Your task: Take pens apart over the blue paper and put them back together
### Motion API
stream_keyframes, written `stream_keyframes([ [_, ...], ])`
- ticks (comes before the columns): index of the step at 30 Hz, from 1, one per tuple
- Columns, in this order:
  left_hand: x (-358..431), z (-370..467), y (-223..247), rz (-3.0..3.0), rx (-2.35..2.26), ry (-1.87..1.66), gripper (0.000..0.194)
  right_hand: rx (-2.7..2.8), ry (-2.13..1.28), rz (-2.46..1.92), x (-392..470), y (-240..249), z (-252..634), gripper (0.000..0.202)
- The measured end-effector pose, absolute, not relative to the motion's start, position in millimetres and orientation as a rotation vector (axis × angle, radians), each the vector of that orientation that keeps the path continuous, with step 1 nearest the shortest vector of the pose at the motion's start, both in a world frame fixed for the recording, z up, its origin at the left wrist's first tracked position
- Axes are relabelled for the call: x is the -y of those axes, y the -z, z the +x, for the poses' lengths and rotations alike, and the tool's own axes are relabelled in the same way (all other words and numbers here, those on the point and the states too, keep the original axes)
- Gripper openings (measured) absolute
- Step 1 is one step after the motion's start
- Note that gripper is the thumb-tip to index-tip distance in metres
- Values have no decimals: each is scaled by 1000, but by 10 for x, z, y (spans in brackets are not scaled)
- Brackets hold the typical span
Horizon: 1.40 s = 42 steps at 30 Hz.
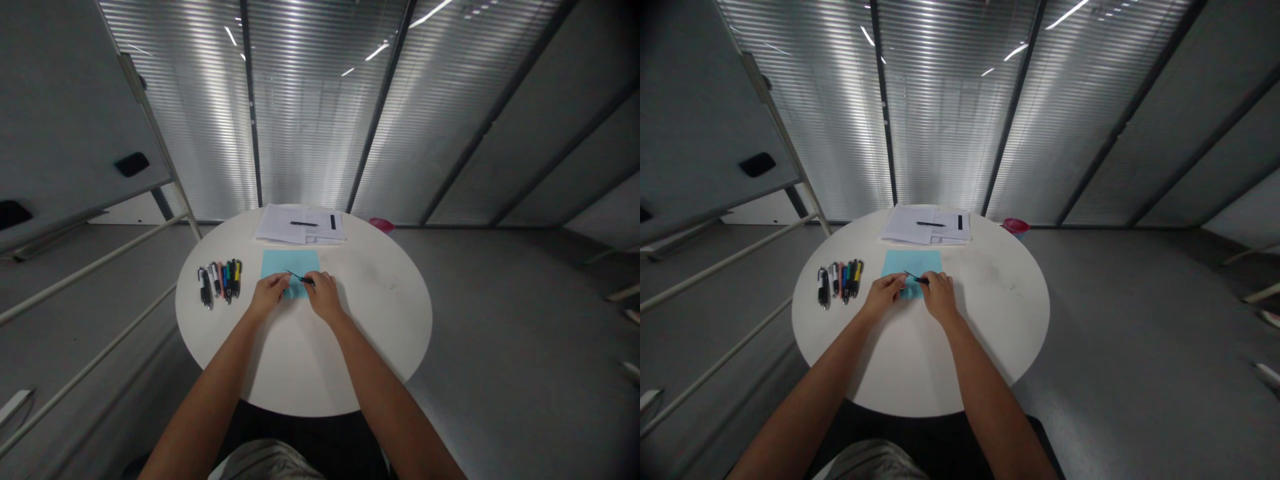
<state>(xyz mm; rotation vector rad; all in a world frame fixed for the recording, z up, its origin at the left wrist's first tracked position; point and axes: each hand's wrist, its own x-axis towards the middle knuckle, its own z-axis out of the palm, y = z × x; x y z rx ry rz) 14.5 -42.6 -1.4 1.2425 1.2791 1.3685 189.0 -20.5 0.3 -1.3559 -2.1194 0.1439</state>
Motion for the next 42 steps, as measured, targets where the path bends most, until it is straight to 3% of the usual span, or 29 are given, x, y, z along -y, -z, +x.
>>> stream_keyframes([
  [11, 406, 143, 38, 1198, -1236, -1428, 34, 2144, -377, -1209, 244, -15, 1862, 15],
  [17, 397, 132, 21, 1019, -1186, -1521, 32, 2036, -357, -1259, 239, -21, 1889, 35],
  [27, 402, 139, -21, 899, -1122, -1514, 33, 2174, -445, -1163, 272, -43, 1922, 43],
  [42, 362, 91, 17, 765, -1109, -1642, 32, 2189, -441, -1203, 297, -71, 1938, 36],
])
